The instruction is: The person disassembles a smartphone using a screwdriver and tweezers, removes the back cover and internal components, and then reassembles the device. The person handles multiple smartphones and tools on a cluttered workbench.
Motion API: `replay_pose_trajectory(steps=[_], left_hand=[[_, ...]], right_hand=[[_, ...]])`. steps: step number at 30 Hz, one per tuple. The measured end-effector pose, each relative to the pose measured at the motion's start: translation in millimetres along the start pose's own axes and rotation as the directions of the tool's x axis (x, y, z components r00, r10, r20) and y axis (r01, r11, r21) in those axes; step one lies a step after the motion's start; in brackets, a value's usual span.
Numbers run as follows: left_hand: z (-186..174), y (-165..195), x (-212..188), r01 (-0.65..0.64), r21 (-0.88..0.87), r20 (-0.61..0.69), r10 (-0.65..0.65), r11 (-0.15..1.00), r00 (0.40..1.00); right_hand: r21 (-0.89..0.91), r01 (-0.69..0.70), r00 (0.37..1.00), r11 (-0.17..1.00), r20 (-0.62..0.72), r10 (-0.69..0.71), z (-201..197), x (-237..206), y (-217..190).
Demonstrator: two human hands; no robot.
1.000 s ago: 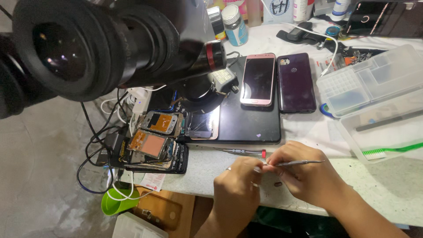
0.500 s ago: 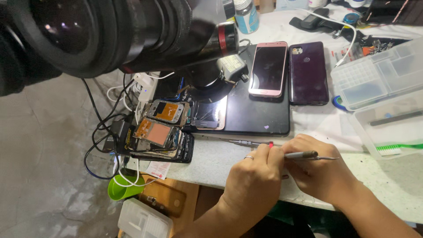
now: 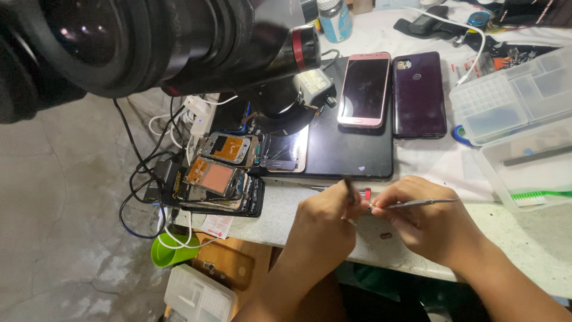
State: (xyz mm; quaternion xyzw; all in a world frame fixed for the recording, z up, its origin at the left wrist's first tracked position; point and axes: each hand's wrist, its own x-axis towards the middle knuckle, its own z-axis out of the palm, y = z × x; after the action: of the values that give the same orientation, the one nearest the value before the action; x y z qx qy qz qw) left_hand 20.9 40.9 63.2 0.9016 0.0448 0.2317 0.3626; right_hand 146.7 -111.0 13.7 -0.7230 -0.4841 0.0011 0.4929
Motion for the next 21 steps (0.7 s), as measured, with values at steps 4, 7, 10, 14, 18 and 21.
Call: replay_pose_trajectory(steps=[4, 7, 10, 14, 18, 21], left_hand=[[2, -5, -4, 0.091, -0.074, -0.003, -0.092, 0.993, 0.996], [8, -7, -9, -0.034, 0.011, -0.085, 0.035, 0.999, 0.996], [14, -14, -12, -0.011, 0.021, -0.092, 0.013, 1.000, 0.996], [24, -29, -21, -0.028, -0.102, -0.193, 0.008, 0.994, 0.981], [36, -46, -33, 0.023, -0.397, -0.200, -0.111, 0.918, 0.974], [42, -62, -32, 0.035, -0.653, -0.164, -0.186, 0.756, 0.969]], right_hand=[[-0.044, 0.005, 1.000, 0.999, 0.022, -0.004, 0, -1, 1], [0.025, -0.090, 0.996, 0.996, 0.016, 0.090, 1, -1, 0], [-0.013, -0.050, 0.998, 0.999, 0.040, 0.050, 1, -1, 0], [0.004, -0.015, 1.000, 1.000, 0.021, 0.015, 1, -1, 2], [-0.005, -0.031, 0.999, 1.000, 0.015, 0.031, 1, -3, 1], [0.005, -0.038, 0.999, 0.999, 0.003, 0.038, 2, 0, 1]])
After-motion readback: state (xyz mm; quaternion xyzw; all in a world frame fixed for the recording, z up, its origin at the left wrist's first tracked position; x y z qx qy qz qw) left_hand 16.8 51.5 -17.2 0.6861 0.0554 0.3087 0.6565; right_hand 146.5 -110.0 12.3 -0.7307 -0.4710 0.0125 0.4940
